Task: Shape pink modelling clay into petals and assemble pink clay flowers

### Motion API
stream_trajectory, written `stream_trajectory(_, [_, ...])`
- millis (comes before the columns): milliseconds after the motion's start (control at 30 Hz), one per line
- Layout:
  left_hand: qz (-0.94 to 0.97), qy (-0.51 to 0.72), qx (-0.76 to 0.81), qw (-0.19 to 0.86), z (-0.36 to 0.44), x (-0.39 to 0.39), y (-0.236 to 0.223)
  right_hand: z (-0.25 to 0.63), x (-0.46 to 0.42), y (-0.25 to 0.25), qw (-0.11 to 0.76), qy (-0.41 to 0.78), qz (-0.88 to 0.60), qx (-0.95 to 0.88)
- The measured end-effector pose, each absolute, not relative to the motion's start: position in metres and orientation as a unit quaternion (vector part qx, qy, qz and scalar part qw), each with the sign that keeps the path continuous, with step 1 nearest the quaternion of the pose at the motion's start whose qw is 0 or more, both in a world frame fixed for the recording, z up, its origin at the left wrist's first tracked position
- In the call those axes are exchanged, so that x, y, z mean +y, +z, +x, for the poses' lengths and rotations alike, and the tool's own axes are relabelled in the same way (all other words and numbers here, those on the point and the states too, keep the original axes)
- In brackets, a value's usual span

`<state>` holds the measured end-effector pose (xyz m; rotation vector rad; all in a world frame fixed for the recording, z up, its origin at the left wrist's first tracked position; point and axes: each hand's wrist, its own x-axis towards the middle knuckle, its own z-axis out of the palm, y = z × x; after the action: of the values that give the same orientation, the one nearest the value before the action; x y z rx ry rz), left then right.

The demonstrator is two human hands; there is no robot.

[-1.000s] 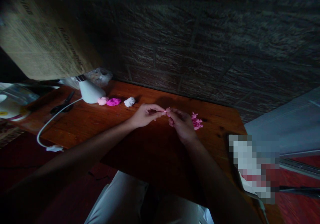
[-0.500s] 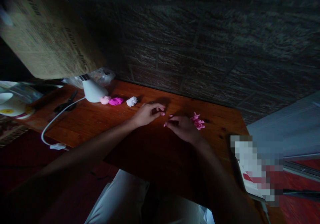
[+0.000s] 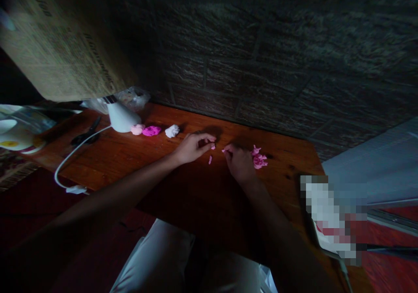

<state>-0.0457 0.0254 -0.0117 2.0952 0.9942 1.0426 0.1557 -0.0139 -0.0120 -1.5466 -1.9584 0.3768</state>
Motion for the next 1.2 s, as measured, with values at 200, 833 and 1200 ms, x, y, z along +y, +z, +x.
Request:
stream_trajectory(200, [0.794,0.393,0.352,0.302,-0.045,0.022,-0.007,0.156,-0.014,-0.009,0.337,0.204,-0.579,-0.714])
stream_trajectory(833, [0.824,0.373,0.295,0.308,-0.048,0.021,-0.006,0.144,-0.025,0.01,0.456,0.448,-0.539,-0.548])
stream_trajectory(1200, [0.842,0.357,0.301,0.269,-0.049,0.019,-0.003,0.145,-0.024,0.004,0.473,0.495,-0.504,-0.526])
